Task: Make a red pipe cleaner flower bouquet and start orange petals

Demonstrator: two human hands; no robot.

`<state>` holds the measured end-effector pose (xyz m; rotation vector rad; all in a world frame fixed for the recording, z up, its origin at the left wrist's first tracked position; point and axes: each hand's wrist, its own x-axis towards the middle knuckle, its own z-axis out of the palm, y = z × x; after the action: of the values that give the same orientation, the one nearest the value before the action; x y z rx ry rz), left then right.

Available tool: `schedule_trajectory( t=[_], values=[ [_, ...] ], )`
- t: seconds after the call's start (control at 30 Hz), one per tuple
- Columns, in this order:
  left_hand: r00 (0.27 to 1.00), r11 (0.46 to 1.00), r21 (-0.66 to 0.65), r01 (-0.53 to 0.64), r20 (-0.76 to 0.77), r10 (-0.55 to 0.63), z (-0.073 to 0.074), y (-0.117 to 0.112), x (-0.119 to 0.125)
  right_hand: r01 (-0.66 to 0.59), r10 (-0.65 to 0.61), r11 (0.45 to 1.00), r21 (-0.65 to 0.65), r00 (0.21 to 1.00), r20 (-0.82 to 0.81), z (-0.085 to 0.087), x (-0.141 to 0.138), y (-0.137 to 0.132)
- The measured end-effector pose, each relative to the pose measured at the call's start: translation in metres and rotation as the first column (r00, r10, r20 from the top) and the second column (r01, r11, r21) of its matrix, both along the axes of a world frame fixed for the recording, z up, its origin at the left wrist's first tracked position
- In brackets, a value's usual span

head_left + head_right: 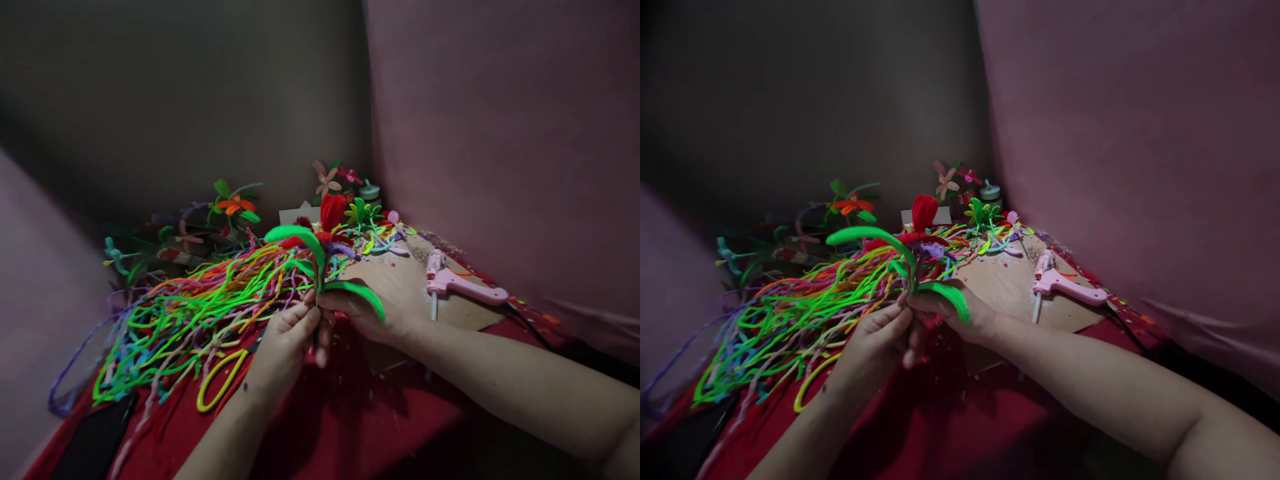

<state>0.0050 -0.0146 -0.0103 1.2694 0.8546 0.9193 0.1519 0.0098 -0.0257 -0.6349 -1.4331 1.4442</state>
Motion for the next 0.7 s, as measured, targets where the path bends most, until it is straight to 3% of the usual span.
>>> schedule_trajectory(
  t=[0.03,0.1,0.17,0.2,0.33,0.43,0.57,0.7],
  values=[
    [0.985,0.987,0.136,-0.088,-0.134,0.106,-0.001,0.000,0.000,0.039,-0.039,0.999,0.015,0.999,0.013,0.001,0.000,0.000],
    [0.895,0.888,0.404,-0.219,-0.279,0.348,-0.002,-0.002,0.001,0.102,-0.103,0.994,0.045,0.995,0.016,0.003,0.000,-0.001],
    [0.830,0.805,0.525,-0.276,-0.292,0.475,-0.003,-0.004,0.002,0.145,-0.148,0.988,0.054,0.987,0.059,0.005,0.000,-0.002],
    [0.831,0.806,0.523,-0.276,-0.291,0.474,-0.003,-0.005,0.003,0.145,-0.147,0.989,0.041,0.987,0.070,0.005,-0.001,-0.003],
    [0.929,0.939,0.297,-0.173,-0.267,0.256,0.005,-0.007,0.002,-0.032,0.032,0.999,-0.025,0.999,0.006,0.012,0.000,-0.006],
    [0.974,0.982,0.149,-0.113,-0.178,0.139,0.013,-0.008,0.001,-0.030,0.031,0.999,-0.016,0.999,0.031,0.020,0.003,-0.008],
    [0.995,0.997,-0.081,0.013,0.103,-0.005,0.016,-0.008,0.003,0.013,-0.012,1.000,0.028,1.000,-0.015,0.019,0.007,-0.005],
    [0.869,0.947,-0.174,0.271,0.468,-0.163,0.006,-0.008,0.003,-0.178,0.180,0.983,0.037,0.981,-0.077,0.006,0.008,0.000]
  ],
)
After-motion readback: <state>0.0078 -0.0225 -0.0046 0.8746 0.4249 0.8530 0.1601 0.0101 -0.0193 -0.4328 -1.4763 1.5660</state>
